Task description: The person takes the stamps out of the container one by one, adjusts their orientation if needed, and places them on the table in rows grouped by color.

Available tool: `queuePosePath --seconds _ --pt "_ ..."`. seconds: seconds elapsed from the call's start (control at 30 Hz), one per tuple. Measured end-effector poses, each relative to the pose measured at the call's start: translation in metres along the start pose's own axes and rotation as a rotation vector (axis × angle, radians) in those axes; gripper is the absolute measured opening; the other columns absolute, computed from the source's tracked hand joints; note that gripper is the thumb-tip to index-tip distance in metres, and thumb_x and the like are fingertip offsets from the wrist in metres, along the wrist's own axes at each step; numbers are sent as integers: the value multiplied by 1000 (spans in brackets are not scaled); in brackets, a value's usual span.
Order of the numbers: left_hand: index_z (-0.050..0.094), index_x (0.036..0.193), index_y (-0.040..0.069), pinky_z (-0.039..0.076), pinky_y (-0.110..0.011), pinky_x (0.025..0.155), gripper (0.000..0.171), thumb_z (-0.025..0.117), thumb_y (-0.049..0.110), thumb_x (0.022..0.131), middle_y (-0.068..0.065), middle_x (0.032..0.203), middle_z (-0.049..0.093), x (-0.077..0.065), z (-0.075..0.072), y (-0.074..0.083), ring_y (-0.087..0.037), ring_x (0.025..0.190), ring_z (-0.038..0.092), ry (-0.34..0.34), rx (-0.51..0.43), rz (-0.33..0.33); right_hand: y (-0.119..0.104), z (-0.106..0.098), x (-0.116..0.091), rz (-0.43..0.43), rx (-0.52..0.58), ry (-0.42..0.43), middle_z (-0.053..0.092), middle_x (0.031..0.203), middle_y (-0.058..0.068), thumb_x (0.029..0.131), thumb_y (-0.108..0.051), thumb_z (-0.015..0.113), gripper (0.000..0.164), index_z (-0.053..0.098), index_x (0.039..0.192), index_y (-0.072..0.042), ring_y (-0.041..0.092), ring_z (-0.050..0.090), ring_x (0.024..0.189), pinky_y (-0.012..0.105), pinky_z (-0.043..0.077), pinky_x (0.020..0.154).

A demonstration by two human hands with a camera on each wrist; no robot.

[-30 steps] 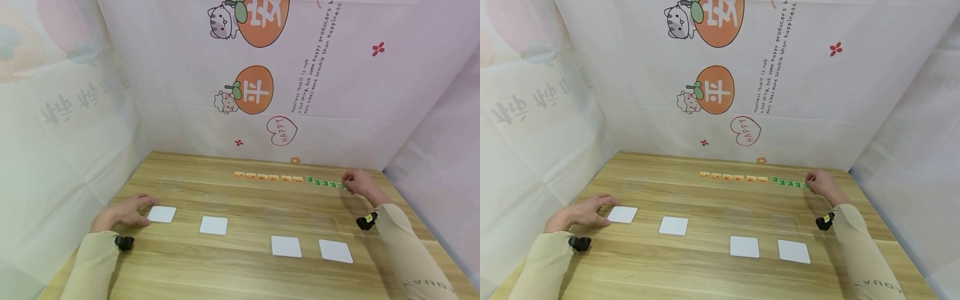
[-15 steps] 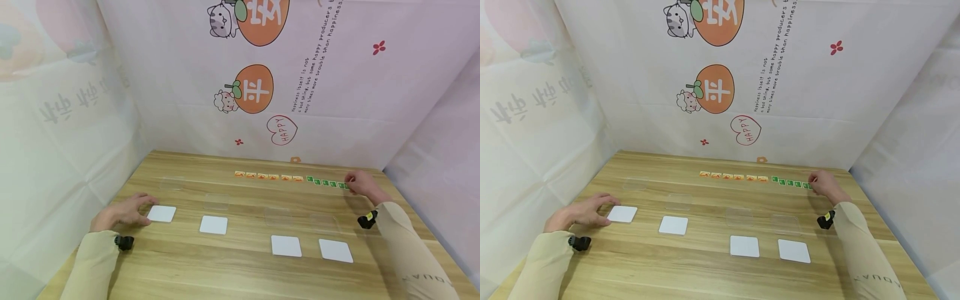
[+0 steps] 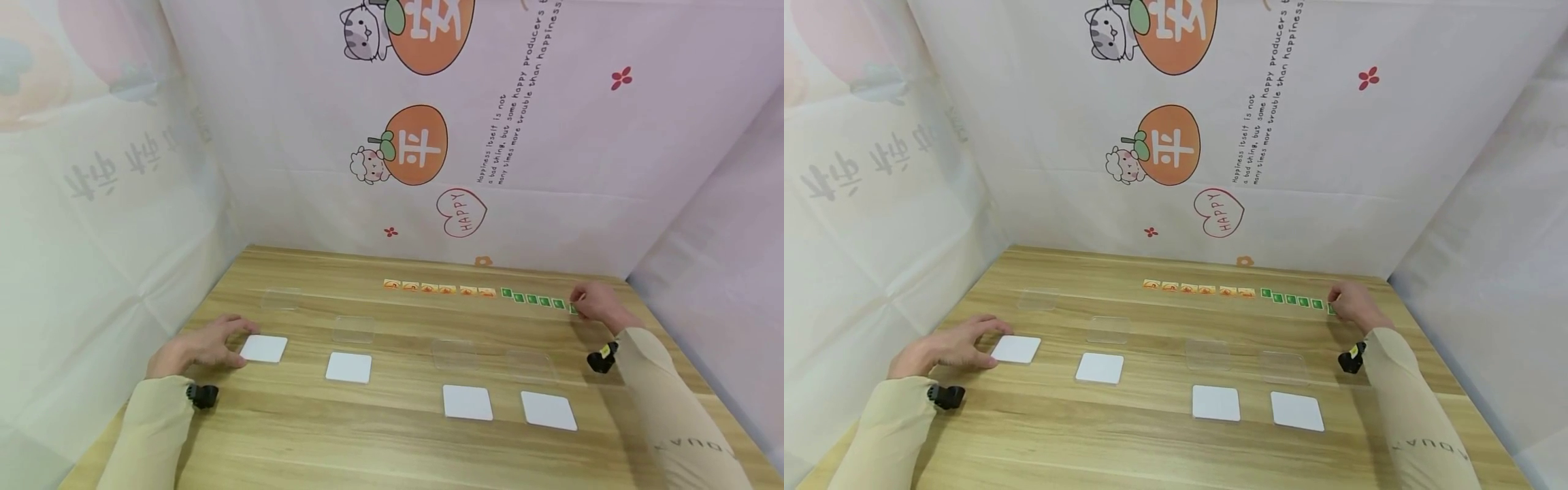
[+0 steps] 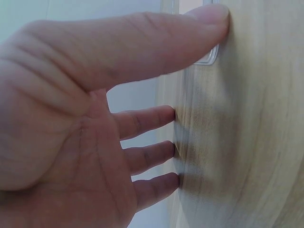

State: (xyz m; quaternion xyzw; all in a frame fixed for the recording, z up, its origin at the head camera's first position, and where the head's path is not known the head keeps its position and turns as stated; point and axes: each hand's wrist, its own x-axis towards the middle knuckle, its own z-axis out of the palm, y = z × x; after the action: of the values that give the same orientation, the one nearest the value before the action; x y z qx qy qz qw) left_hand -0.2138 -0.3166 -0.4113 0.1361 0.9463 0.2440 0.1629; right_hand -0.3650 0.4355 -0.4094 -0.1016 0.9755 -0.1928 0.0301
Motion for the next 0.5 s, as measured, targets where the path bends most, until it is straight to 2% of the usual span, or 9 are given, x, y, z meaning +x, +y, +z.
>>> queuePosePath --seconds 0.23,0.4,0.5 --pt "52 136 9 34 -72 98 64 80 25 80 -39 150 22 0 -1 1 -61 133 26 9 11 2 9 4 4 21 8 17 66 69 13 76 3 52 20 62 91 11 15 62 55 26 50 53" --pt "52 136 10 34 -72 99 65 80 26 80 -38 151 22 0 -1 0 -61 134 26 6 15 -6 6 4 7 44 -28 12 64 63 5 78 0 52 20 63 93 8 12 59 56 27 47 58" --pt "52 137 10 35 -72 98 65 80 26 81 -38 151 22 -1 -1 0 -61 134 26 5 23 -8 5 4 8 54 -38 19 64 62 5 79 -2 52 20 63 93 8 13 58 55 27 45 59"
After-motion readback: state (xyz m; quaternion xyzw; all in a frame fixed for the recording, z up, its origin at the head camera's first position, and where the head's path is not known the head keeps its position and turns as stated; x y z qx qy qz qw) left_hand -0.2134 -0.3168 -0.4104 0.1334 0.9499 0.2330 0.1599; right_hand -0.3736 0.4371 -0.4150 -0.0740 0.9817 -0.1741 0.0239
